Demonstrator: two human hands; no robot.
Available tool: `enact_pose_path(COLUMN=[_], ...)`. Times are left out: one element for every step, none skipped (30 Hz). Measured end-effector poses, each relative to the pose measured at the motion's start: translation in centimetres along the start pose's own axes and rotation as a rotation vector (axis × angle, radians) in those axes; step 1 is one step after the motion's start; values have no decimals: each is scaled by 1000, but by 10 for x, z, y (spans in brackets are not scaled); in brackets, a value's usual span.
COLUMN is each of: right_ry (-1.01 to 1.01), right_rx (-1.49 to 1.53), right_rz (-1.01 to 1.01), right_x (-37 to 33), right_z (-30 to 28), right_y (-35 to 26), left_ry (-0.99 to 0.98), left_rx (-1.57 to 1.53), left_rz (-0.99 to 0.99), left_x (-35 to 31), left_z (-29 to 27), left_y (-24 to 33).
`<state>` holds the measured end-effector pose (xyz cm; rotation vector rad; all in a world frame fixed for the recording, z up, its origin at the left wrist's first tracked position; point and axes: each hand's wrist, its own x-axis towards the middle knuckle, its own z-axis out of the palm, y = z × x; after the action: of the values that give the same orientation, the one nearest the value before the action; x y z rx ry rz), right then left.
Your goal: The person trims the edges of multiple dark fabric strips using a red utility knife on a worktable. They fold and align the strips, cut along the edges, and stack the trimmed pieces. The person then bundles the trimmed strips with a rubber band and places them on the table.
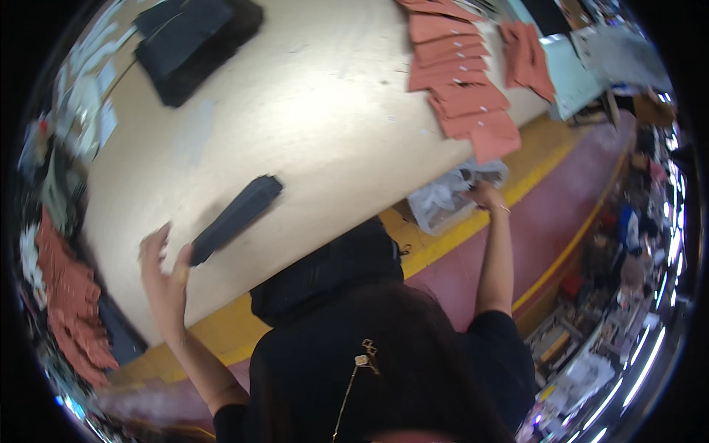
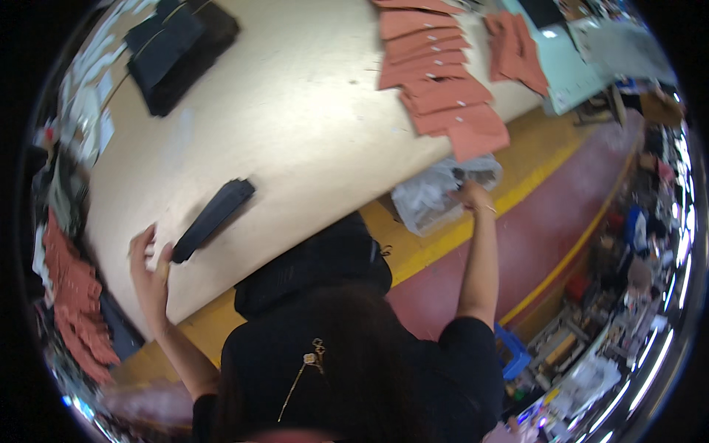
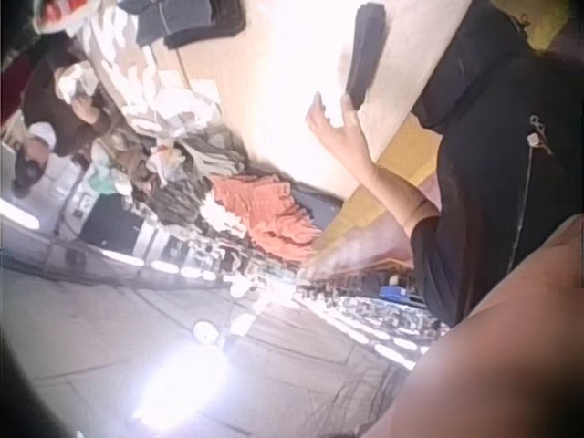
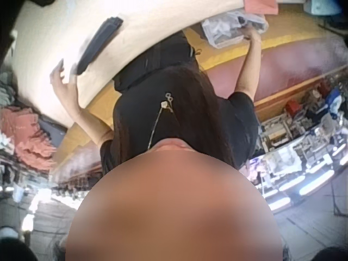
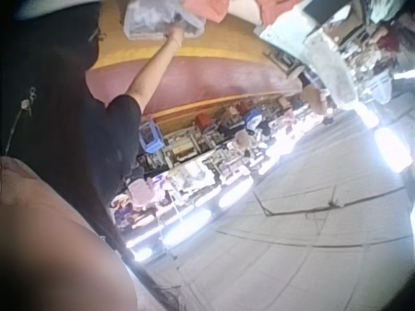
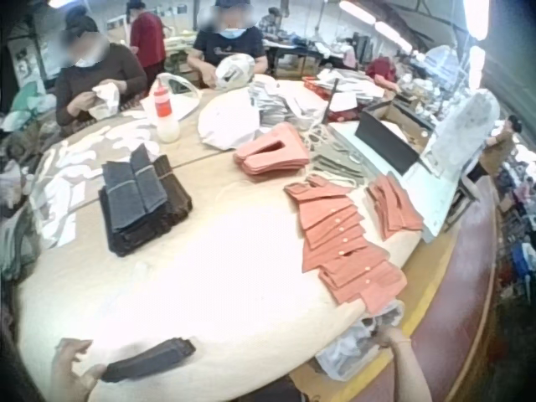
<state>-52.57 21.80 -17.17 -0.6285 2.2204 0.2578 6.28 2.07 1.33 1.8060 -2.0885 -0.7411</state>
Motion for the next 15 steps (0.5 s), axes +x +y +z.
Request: enact_pose_path(right_ry=[-79, -165, -233, -305, -344, -411, -360, -325, -305, -154, -20, 112, 353, 598, 602], right_rx=[-113, -109, -143, -81, -9, 82, 73, 89, 137, 86, 66, 23, 45, 55, 114], right_rz=[-54, -110, -191, -330, -476, -596, -670, -752, -853, -917, -996, -988, -1179, -1281, -1313], right_x=[-16, -36, -56, -78, -101, -121, -136, -151, -162, -166, -165, -164, -163, -162, -162], right_z=[-11, -25, -38, -47, -58, -68, -78, -85, -86, -83, -82, -80, -74, -66, -61], right_y=[-14, -29, -47, -65, -82, -101, -121, -139, -158, -180, -205, -228, -252, -277, -302], left_ry=[-26, -99, -150, -208, -249, -327, -400, -471, -500, -526, -555, -540, -551, -560, -569], left_rx=[-38, -62, -107, -125, -145, -144, -136, -118, -128, -127, -120, -115, -121, -127, -132], left_rz=[34, 37, 85, 95, 127, 119, 115, 111, 110, 110, 106, 125, 125, 124, 123], left_x=[5, 12, 19, 26, 33, 40, 47, 51, 54, 57, 60, 63, 64, 65, 66], left_z=[2, 3, 5, 7, 9, 10, 10, 11, 13, 15, 17, 19, 20, 21, 22], left_y=[3, 5, 5, 6, 7, 7, 6, 6, 7, 7, 7, 7, 5, 4, 2])
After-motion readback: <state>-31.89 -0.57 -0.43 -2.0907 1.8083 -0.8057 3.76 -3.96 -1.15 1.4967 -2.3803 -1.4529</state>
